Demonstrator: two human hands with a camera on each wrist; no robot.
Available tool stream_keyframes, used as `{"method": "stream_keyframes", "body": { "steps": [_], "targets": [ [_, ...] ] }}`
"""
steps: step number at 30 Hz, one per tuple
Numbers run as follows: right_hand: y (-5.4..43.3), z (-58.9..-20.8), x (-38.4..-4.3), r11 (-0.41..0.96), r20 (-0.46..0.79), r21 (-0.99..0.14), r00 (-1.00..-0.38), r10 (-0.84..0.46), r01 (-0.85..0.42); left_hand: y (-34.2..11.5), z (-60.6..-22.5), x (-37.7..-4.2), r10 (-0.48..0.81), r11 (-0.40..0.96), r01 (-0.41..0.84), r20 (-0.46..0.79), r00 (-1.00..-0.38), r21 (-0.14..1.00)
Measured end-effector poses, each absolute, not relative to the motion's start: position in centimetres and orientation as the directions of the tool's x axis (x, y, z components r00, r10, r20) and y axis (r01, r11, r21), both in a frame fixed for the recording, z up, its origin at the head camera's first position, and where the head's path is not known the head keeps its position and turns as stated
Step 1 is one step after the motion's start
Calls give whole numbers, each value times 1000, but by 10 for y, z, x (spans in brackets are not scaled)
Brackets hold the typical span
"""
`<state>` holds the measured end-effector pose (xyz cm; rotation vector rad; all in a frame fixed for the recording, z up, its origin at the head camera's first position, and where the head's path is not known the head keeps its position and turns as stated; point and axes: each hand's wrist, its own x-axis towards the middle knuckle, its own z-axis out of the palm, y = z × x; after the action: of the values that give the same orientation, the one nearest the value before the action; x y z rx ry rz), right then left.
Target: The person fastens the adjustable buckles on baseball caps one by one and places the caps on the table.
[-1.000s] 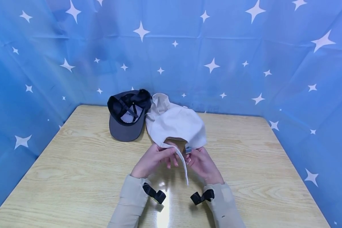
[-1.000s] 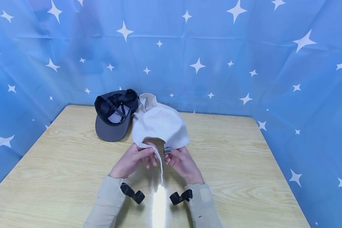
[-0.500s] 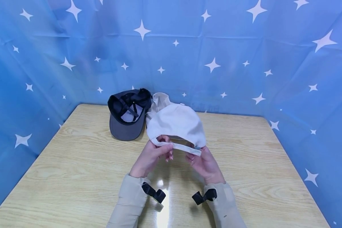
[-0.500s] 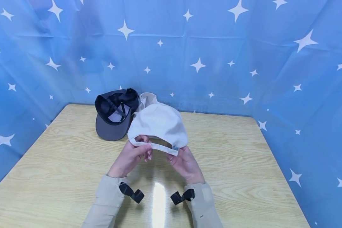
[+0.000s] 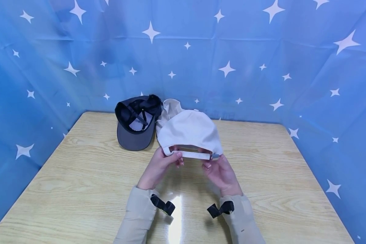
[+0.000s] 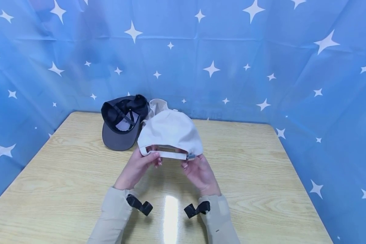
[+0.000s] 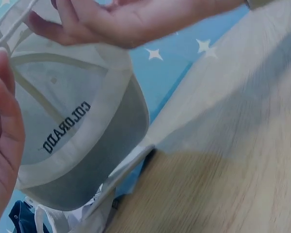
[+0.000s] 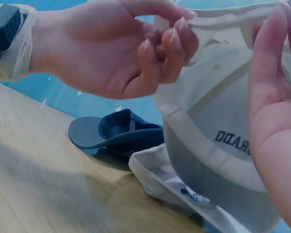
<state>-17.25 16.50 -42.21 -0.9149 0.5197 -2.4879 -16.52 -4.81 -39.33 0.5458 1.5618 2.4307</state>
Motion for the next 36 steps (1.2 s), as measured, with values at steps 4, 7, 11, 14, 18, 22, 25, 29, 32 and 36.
{"method": "stream_keyframes", "body": {
  "steps": [4,7,11,14,18,22,25,29,32,36],
  "targets": [
    [168,-422,-173,-833,505,-483,-693,-515,268,-49,-396,-167,348,-371,39,178,-920,928],
    [167,-420,-173,-834,492,-486,-708,-507,260,-49,-400,-169,341,-359,61,192,-920,931],
    [166,-419,-172,-838,475,-484,-729,-493,252,-44,-428,-183,345,-355,116,245,-906,927],
    [165,-418,-172,-834,464,-496,-738,-489,241,-39,-430,-183,371,-300,100,213,-904,949],
    [165,-417,-171,-826,454,-513,-743,-491,232,-33,-408,-169,444,-198,58,142,-885,978],
    [165,-417,-170,-821,451,-523,-743,-493,228,-24,-403,-166,527,-146,78,144,-838,986],
    [164,-416,-170,-816,449,-533,-743,-496,222,-19,-397,-161,551,-120,91,143,-822,989],
    [164,-416,-169,-807,445,-552,-744,-499,211,-18,-388,-155,531,-117,107,153,-834,987],
    [164,-416,-170,-796,442,-574,-745,-499,193,-18,-384,-153,496,-127,100,151,-855,987],
    [163,-416,-170,-771,428,-614,-750,-504,167,-19,-382,-153,467,-149,83,144,-872,985]
  ]
}}
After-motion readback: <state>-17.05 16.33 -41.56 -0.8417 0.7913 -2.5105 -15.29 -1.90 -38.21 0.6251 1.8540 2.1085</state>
